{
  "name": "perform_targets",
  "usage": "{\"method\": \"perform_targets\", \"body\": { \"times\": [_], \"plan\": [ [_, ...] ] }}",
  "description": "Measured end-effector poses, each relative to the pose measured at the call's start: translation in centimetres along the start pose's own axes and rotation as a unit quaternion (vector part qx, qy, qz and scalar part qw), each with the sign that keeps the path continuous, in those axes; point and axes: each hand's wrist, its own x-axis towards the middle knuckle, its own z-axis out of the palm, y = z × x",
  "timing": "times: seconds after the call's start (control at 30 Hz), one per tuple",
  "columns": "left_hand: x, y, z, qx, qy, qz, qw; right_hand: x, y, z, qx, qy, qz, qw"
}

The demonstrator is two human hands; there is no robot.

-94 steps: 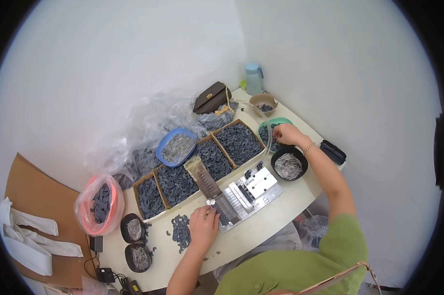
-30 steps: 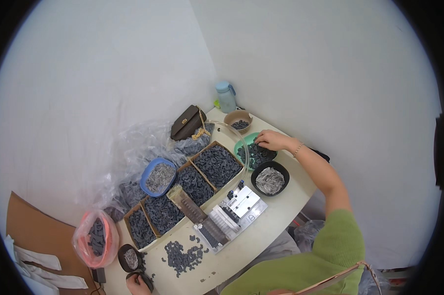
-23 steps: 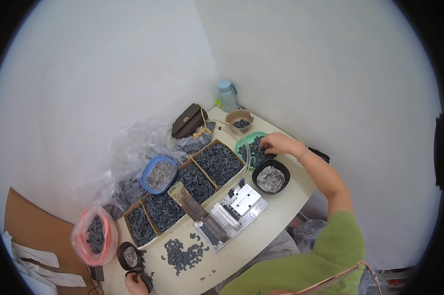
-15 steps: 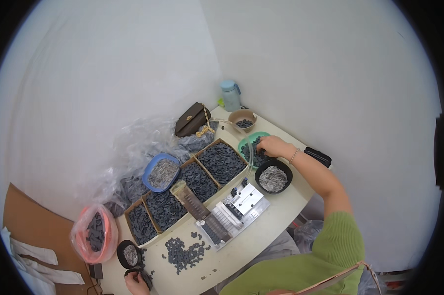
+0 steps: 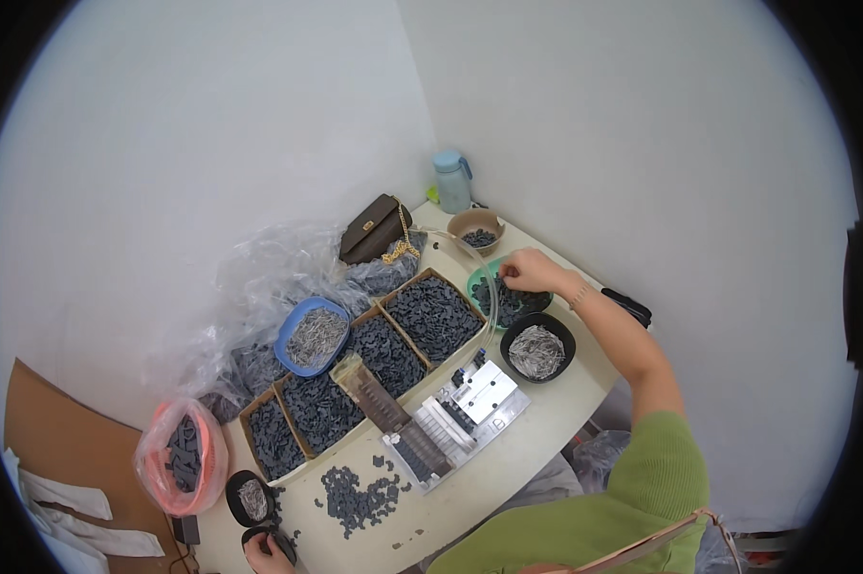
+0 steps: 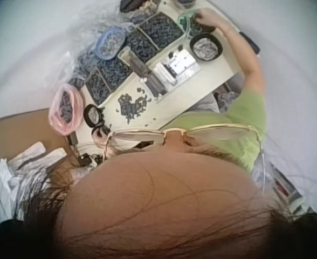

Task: The person picks up metal pins and small dark components by hand, placing them into a specialized assembly jig on a workbench.

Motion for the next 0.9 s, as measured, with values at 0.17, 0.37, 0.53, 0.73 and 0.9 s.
{"method": "perform_targets", "body": {
  "times": [0.17, 0.37, 0.53, 0.73, 0.9],
  "plan": [
    [0.4, -0.9, 0.5, -0.002, -0.010, -0.033, 0.999, 4.4, 0.3, 0.9, 0.233, 0.274, 0.032, 0.932],
    [0.3, -0.5, 0.1, 0.028, -0.022, -0.052, 0.998, 3.3, -0.3, -0.6, 0.077, 0.110, 0.027, 0.991],
    [0.2, 0.2, 0.2, 0.047, -0.011, -0.051, 0.998, 0.2, 0.0, 0.9, 0.055, -0.116, -0.046, 0.991],
    [0.1, 0.0, 0.0, 0.039, 0.003, 0.004, 0.999, -1.2, -1.1, 1.6, -0.062, -0.090, -0.080, 0.991],
    [0.3, 0.1, 0.1, 0.035, -0.002, -0.014, 0.999, -1.1, -1.8, 2.0, -0.136, -0.107, -0.074, 0.982]
  ]
}}
